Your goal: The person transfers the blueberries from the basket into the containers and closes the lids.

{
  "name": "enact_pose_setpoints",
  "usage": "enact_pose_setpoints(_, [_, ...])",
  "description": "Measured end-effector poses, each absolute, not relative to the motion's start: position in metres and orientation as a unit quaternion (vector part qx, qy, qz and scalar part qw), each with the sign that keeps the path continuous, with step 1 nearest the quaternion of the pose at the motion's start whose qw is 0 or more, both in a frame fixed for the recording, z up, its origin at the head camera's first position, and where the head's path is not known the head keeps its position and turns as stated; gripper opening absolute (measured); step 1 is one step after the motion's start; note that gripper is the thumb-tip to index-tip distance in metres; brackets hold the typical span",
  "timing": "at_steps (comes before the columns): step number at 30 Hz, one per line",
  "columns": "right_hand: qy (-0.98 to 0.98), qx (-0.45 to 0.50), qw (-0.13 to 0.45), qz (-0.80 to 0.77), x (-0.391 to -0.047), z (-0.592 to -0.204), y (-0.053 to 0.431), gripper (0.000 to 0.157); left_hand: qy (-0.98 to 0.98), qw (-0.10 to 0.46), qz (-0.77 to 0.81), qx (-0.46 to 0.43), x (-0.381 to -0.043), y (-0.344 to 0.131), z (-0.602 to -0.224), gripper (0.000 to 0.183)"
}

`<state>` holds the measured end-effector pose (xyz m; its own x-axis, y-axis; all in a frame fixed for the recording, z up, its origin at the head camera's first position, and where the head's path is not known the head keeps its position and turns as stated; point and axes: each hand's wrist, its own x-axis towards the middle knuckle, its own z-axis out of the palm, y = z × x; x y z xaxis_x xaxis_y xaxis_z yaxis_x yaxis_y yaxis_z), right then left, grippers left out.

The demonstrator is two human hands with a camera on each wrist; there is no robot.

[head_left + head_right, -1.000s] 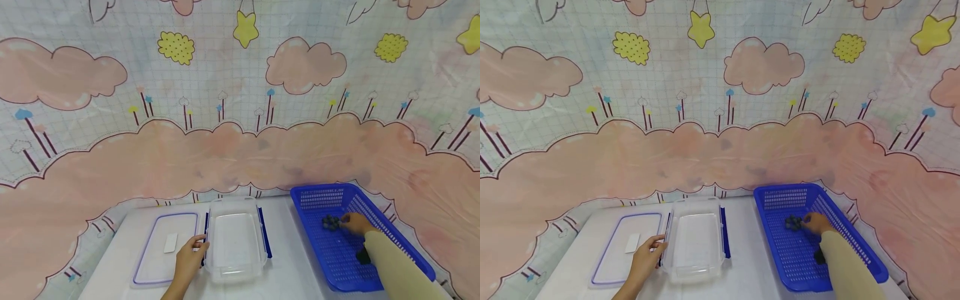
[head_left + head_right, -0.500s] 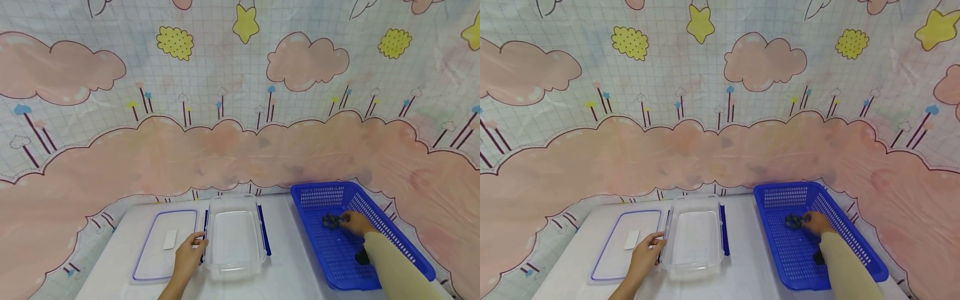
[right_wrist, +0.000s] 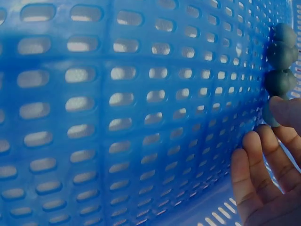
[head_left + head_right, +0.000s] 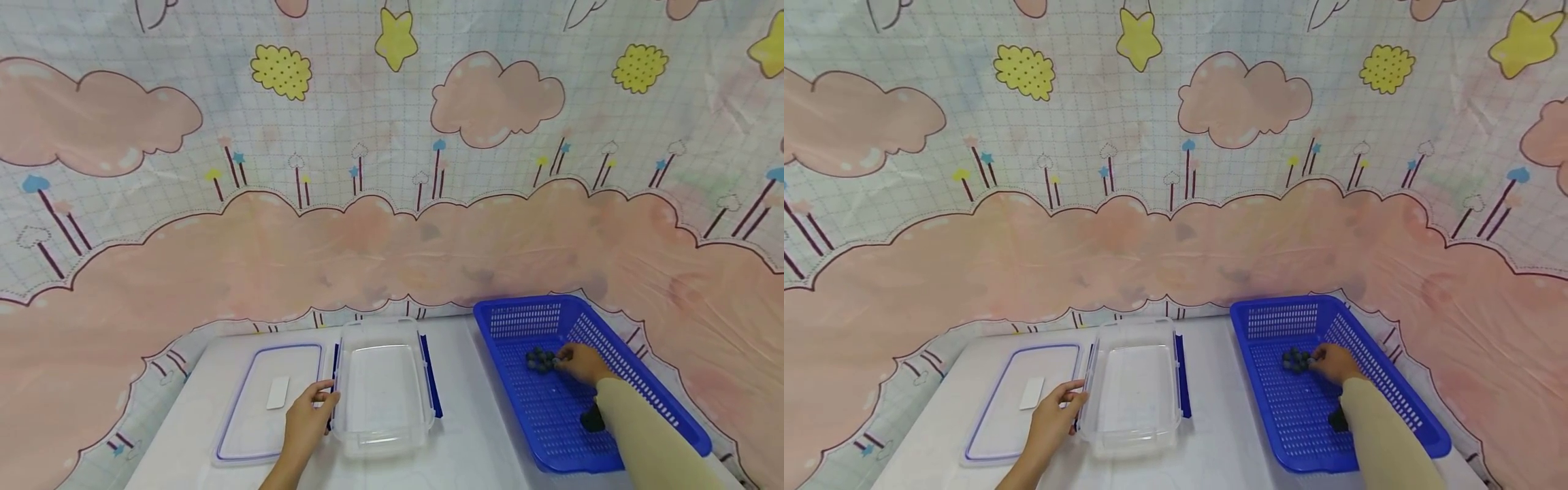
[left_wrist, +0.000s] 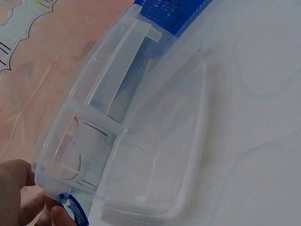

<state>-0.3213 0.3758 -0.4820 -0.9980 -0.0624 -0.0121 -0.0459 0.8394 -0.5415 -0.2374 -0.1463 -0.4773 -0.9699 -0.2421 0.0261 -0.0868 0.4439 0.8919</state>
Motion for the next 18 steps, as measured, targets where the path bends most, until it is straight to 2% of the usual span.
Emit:
enact_pose_setpoints(5, [0.956, -0.014, 0.012, -0.292, -0.320, -0.482, 0.381, 0.017, -0.845, 0.073, -0.521, 0.098, -0.238, -0.147, -0.478, 0.034])
enact_pose_setpoints(10, [0.952, -0.003, 0.015, -0.305, -0.317, -0.472, 0.382, 0.020, -0.844, 0.072, -0.522, 0.099, -0.239, -0.148, -0.478, 0.033])
enact_pose_setpoints(18, [0.951, -0.036, -0.011, -0.308, -0.315, -0.461, 0.378, 0.022, -0.843, 0.071, -0.525, 0.096, -0.240, -0.147, -0.478, 0.033])
